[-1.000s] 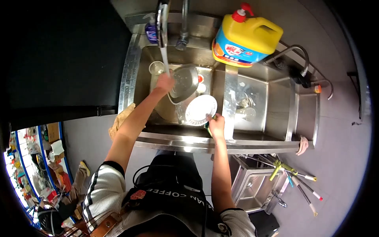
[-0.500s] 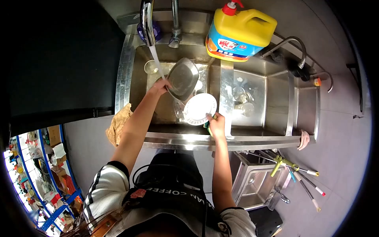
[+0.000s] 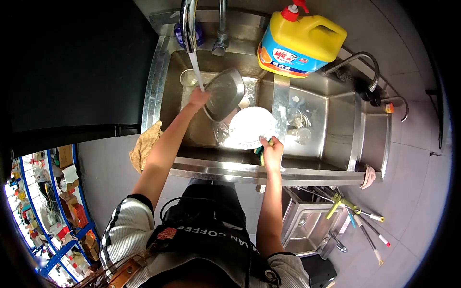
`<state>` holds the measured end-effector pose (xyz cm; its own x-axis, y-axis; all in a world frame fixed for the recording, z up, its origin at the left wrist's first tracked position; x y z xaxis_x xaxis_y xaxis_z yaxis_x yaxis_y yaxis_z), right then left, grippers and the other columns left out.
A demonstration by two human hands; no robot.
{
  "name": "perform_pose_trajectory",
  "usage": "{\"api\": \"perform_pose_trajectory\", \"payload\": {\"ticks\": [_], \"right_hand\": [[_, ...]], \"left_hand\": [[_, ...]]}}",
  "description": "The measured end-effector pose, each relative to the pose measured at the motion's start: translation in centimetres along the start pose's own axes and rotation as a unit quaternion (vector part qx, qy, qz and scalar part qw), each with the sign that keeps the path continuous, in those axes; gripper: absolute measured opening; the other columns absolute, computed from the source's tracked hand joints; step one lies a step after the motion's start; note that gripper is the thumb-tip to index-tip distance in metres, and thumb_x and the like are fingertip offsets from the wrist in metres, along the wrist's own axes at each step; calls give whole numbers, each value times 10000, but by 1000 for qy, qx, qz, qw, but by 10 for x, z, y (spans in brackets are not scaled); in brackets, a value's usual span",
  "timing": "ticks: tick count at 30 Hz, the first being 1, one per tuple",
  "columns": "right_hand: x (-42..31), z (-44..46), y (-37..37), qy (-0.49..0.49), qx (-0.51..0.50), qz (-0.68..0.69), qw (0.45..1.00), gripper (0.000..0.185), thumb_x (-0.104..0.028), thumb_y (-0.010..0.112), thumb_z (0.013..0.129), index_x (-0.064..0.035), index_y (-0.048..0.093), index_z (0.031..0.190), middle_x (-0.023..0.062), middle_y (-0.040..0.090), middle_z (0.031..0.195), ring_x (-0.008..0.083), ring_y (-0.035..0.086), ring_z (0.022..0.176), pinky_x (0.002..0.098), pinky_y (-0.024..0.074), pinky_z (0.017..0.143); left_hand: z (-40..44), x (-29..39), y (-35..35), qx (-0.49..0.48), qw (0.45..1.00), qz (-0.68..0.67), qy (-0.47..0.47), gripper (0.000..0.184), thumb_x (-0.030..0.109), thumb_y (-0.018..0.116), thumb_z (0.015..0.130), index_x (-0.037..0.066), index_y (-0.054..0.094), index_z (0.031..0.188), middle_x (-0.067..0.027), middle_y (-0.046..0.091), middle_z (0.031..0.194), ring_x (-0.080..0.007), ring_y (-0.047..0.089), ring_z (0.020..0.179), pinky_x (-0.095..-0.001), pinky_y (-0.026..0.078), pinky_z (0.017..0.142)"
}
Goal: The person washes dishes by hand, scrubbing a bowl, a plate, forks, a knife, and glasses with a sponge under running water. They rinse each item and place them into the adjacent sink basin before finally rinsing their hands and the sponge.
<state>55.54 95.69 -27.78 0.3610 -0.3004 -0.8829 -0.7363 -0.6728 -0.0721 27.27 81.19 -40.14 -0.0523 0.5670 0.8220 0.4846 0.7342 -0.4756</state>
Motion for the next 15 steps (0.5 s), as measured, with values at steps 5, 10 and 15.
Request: {"api": "perform_pose_trajectory", "payload": {"ticks": [5,10,15], "right_hand": [[3,5,-13,-22,21,-27,999,152,-79,585,764,45,581,854,57,597,730,105,535,608,232,429,562],[-13,0,-13,-16,36,14,999,152,-83,584,765,40,588,854,51,597,733,99,528,614,225,430,571],[-14,-1,-17,-24,43,7,999,148,-89,585,770,38,583,845,39,582,695,92,520,567,225,428,522]], "left_hand": [[-7,-31,-25,-64,917,-388,-72,231,27,539,728,-11,575,953,-46,596,806,-146,543,806,-246,411,719],[2,5,-6,-32,983,-177,30,332,-25,472,747,41,568,1057,-77,612,887,-195,560,809,-282,428,714],[-25,50,14,-49,925,265,269,383,-2,483,715,81,546,1083,-128,581,997,-299,528,968,-325,434,823]]}}
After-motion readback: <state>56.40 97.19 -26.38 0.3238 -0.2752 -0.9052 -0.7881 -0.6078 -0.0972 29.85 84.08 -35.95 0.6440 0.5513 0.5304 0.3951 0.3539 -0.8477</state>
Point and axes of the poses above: each hand's wrist, its own z-axis towards the middle knuckle, its own y-axis out of the palm, x = y × z, the point moved 4 cm from there along z, towards the middle knuckle
